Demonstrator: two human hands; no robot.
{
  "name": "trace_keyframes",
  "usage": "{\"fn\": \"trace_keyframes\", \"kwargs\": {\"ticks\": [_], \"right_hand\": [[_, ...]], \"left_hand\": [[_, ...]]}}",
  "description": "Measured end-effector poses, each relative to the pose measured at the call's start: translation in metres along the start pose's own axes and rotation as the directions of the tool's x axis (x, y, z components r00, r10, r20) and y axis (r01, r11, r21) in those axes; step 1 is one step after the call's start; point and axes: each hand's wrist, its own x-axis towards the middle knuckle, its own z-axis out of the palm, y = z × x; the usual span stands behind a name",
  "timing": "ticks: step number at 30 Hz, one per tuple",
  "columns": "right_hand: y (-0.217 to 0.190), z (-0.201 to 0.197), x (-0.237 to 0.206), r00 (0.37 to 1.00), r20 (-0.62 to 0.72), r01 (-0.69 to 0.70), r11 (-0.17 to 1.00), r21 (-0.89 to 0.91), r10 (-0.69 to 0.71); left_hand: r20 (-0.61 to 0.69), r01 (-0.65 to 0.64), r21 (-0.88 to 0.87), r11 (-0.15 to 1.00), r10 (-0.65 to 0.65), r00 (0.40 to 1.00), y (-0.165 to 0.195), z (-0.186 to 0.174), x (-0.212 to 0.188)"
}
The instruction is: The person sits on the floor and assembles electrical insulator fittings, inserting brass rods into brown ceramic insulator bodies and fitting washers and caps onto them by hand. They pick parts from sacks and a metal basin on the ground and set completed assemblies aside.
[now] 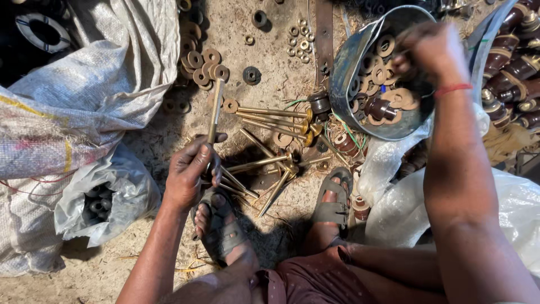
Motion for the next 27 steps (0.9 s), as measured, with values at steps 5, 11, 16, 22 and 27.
{"fn": "trace_keyframes", "kwargs": {"ticks": [5, 11, 16, 22, 27], "right_hand": [[0.047, 0.070, -0.016, 0.979, 0.140, 0.195, 0.870, -0.453, -0.146], [0.004, 0.016, -0.004, 0.980, -0.170, 0.019, 0.904, -0.427, -0.101], [-0.129, 0.044, -0.049, 0.968, 0.166, 0.082, 0.866, 0.494, -0.186], [-0.266, 0.115, -0.116, 0.627, 0.638, 0.160, 0.876, 0.455, -0.447], [-0.314, 0.138, -0.128, 0.349, 0.455, 0.699, 0.551, 0.457, -0.819]], "left_hand": [[0.031, 0.069, 0.142, 0.987, -0.074, 0.997, -0.001, 0.012, -0.002], [0.084, 0.061, 0.072, 0.996, -0.067, 0.994, -0.004, 0.020, -0.003], [0.126, 0.028, 0.097, 0.995, -0.041, 0.991, -0.005, 0.025, 0.009], [0.195, -0.041, 0.007, 0.999, 0.039, 0.980, -0.002, 0.015, 0.010], [-0.016, -0.041, -0.451, 0.892, 0.038, 0.999, 0.004, -0.009, -0.001]]}}
